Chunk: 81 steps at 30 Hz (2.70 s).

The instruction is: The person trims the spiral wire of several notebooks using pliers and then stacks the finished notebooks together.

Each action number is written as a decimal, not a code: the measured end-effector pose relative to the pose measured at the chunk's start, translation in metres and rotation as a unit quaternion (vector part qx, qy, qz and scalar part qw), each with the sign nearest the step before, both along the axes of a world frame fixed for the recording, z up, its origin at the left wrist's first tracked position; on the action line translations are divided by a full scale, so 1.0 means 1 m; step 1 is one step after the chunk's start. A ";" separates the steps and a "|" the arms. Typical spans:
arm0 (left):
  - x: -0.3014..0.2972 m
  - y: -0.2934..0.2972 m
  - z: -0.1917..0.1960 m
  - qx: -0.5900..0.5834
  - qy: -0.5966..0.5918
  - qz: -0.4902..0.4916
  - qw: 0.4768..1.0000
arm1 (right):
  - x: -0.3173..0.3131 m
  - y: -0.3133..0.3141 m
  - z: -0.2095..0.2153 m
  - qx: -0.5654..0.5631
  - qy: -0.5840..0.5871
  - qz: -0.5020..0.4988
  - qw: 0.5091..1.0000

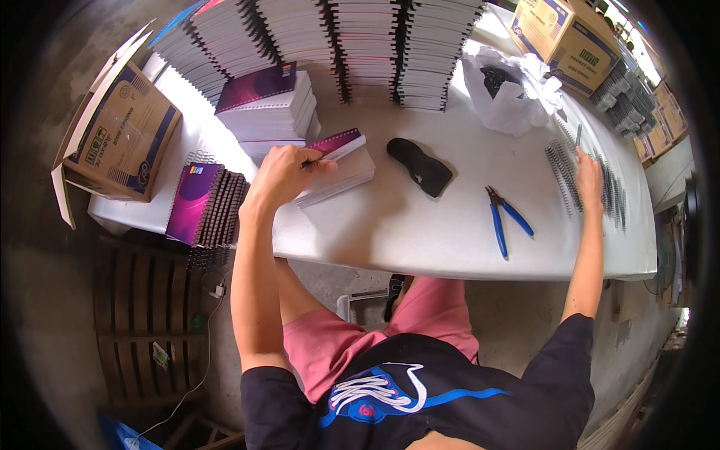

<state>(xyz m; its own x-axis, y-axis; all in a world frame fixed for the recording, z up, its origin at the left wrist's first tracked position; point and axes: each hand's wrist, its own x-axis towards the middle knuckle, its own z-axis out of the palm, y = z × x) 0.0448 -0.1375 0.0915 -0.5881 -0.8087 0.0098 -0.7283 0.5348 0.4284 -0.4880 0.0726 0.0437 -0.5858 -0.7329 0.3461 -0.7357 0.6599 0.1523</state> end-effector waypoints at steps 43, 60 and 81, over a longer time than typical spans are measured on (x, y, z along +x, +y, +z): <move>-0.005 0.050 -0.028 -0.333 0.154 0.073 0.928 | 0.339 -0.121 0.044 -0.108 -0.739 0.411 0.523; -0.057 0.123 -0.096 -0.360 0.157 0.246 0.886 | 0.309 -0.043 0.033 -0.087 -0.583 0.423 0.688; -0.057 0.128 -0.086 -0.304 0.126 0.207 0.921 | 0.300 -0.044 0.027 0.058 -0.628 0.412 0.658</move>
<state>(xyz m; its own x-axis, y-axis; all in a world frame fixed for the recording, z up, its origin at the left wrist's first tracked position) -0.0122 -0.0096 0.0056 -0.1473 -0.7628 0.6296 -0.8418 0.4309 0.3251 -0.1882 0.0283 0.0703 0.2555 -0.9596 -0.1179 -0.4295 -0.0034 -0.9031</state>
